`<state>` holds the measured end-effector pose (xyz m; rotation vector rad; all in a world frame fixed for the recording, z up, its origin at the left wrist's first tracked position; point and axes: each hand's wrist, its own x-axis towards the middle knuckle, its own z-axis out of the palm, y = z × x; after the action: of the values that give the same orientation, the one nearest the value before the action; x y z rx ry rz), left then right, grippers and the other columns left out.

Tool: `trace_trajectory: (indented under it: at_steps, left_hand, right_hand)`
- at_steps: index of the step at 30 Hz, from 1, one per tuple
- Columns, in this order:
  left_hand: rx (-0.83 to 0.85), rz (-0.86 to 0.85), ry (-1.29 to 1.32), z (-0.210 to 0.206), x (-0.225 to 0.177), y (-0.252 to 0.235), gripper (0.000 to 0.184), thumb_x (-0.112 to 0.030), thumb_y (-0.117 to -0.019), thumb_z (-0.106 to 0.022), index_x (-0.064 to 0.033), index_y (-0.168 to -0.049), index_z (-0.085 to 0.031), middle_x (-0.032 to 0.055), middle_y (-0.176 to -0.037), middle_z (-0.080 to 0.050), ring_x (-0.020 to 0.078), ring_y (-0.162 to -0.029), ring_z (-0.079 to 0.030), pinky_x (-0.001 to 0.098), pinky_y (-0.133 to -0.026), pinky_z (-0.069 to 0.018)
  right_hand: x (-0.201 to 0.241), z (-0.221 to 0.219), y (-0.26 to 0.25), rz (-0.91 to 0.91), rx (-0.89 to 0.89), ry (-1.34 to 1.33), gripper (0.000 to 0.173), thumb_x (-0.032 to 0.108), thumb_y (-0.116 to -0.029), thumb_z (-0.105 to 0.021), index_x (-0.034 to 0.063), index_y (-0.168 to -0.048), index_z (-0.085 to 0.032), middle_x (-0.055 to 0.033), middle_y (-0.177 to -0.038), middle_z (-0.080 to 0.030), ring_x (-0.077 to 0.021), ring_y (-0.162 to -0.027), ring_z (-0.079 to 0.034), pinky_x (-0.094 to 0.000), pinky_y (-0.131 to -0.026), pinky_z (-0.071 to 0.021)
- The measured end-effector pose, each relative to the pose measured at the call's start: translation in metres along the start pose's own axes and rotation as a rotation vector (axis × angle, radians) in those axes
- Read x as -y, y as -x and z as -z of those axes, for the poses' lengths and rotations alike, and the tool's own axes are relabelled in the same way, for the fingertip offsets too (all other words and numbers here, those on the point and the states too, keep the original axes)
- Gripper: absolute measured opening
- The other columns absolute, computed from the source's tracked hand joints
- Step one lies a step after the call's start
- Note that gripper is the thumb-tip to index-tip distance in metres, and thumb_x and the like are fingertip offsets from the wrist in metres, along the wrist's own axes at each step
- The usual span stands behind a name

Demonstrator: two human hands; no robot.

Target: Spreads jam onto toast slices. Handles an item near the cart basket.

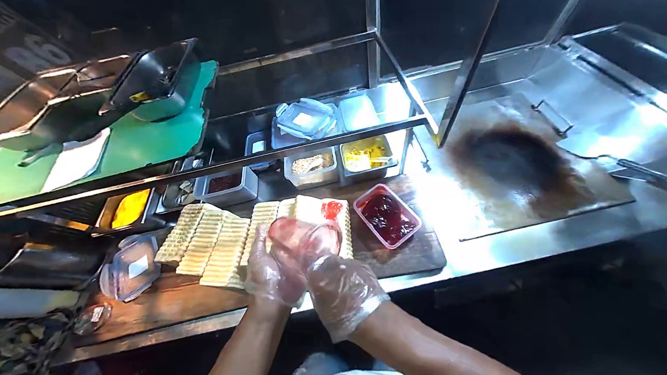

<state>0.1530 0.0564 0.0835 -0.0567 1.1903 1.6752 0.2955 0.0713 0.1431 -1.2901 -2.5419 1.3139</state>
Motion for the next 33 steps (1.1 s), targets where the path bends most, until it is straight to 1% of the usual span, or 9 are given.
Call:
trace_trajectory:
  at_steps: [2,5,9,14,17,19,27,31,33]
  left_hand:
    - [0.026,0.057,-0.030,-0.012,-0.005,0.011,0.066,-0.067,-0.1018,-0.031,-0.0159,-0.137,-0.052,0.0113,-0.114,-0.069,0.0250,-0.097,-0.071,0.0457,-0.077,-0.0608]
    - [0.076,-0.034,-0.043,-0.018,0.004,0.006,0.051,-0.055,-0.1066,-0.035,-0.0128,-0.105,-0.064,0.0081,-0.085,-0.071,0.0197,-0.072,-0.071,0.0380,-0.060,-0.0599]
    - [0.165,-0.073,0.141,0.005,0.022,-0.010,0.071,-0.071,-0.1009,-0.023,-0.0134,-0.110,-0.064,0.0126,-0.096,-0.073,0.0266,-0.085,-0.073,0.0449,-0.068,-0.0614]
    - [-0.128,-0.116,-0.070,-0.007,0.012,0.017,0.073,-0.068,-0.1028,-0.018,-0.0134,-0.138,-0.051,0.0146,-0.118,-0.065,0.0272,-0.102,-0.067,0.0502,-0.081,-0.0574]
    - [0.044,-0.064,-0.016,-0.005,0.008,0.009,0.058,-0.061,-0.1051,-0.030,-0.0120,-0.110,-0.061,0.0141,-0.091,-0.071,0.0267,-0.078,-0.072,0.0429,-0.062,-0.0608]
    - [0.170,-0.098,0.121,0.006,0.011,-0.002,0.050,-0.053,-0.1079,-0.030,-0.0138,-0.104,-0.061,0.0106,-0.091,-0.071,0.0244,-0.082,-0.072,0.0423,-0.069,-0.0619]
    - [0.200,-0.197,0.178,-0.009,0.013,0.006,0.057,-0.054,-0.1066,-0.021,-0.0166,-0.096,-0.063,0.0057,-0.088,-0.072,0.0201,-0.084,-0.073,0.0411,-0.071,-0.0617]
    - [0.345,-0.153,0.240,-0.006,0.017,-0.007,0.063,-0.064,-0.1028,-0.023,-0.0156,-0.107,-0.064,0.0102,-0.099,-0.073,0.0248,-0.093,-0.073,0.0437,-0.078,-0.0615]
    - [0.395,-0.108,0.341,0.001,0.022,-0.011,0.069,-0.072,-0.0981,-0.029,-0.0168,-0.123,-0.061,0.0128,-0.110,-0.071,0.0300,-0.103,-0.071,0.0497,-0.088,-0.0595]
  right_hand:
    - [-0.006,0.012,-0.001,0.000,0.101,0.083,0.030,0.019,-0.1054,-0.049,0.0063,-0.127,-0.065,-0.0197,-0.118,-0.070,-0.0405,-0.109,-0.068,-0.0629,-0.087,-0.0544]
    - [-0.017,0.005,-0.004,0.033,0.119,-0.043,0.027,0.017,-0.1039,-0.050,0.0048,-0.121,-0.067,-0.0179,-0.118,-0.070,-0.0361,-0.113,-0.068,-0.0577,-0.095,-0.0539]
    - [-0.033,-0.020,-0.009,-0.171,-0.006,-0.828,0.029,0.025,-0.1047,-0.057,0.0010,-0.111,-0.072,-0.0125,-0.098,-0.070,-0.0190,-0.087,-0.067,-0.0394,-0.085,-0.0559]
    - [-0.033,-0.015,0.000,0.051,0.056,-0.075,0.032,0.021,-0.1045,-0.048,0.0060,-0.126,-0.066,-0.0187,-0.119,-0.071,-0.0364,-0.111,-0.069,-0.0578,-0.093,-0.0553]
    - [-0.030,-0.022,0.000,0.054,0.008,-0.331,0.031,0.023,-0.1061,-0.049,0.0050,-0.121,-0.070,-0.0156,-0.112,-0.073,-0.0289,-0.106,-0.070,-0.0487,-0.096,-0.0550]
    - [-0.034,-0.016,-0.004,-0.012,-0.005,-0.584,0.032,0.029,-0.1066,-0.053,0.0041,-0.110,-0.074,-0.0123,-0.099,-0.072,-0.0214,-0.093,-0.069,-0.0422,-0.090,-0.0546]
    - [-0.030,0.031,-0.010,0.172,0.088,0.142,0.026,0.021,-0.1048,-0.053,0.0078,-0.122,-0.067,-0.0172,-0.108,-0.072,-0.0371,-0.100,-0.070,-0.0582,-0.083,-0.0556]
    - [-0.039,-0.001,-0.008,0.073,-0.012,-0.391,0.028,0.017,-0.1044,-0.053,0.0042,-0.120,-0.071,-0.0154,-0.111,-0.073,-0.0270,-0.106,-0.070,-0.0470,-0.097,-0.0540]
    - [-0.043,-0.021,-0.009,-0.079,-0.015,-0.854,0.027,0.022,-0.1044,-0.055,0.0028,-0.112,-0.072,-0.0090,-0.091,-0.070,-0.0153,-0.080,-0.066,-0.0350,-0.078,-0.0563]
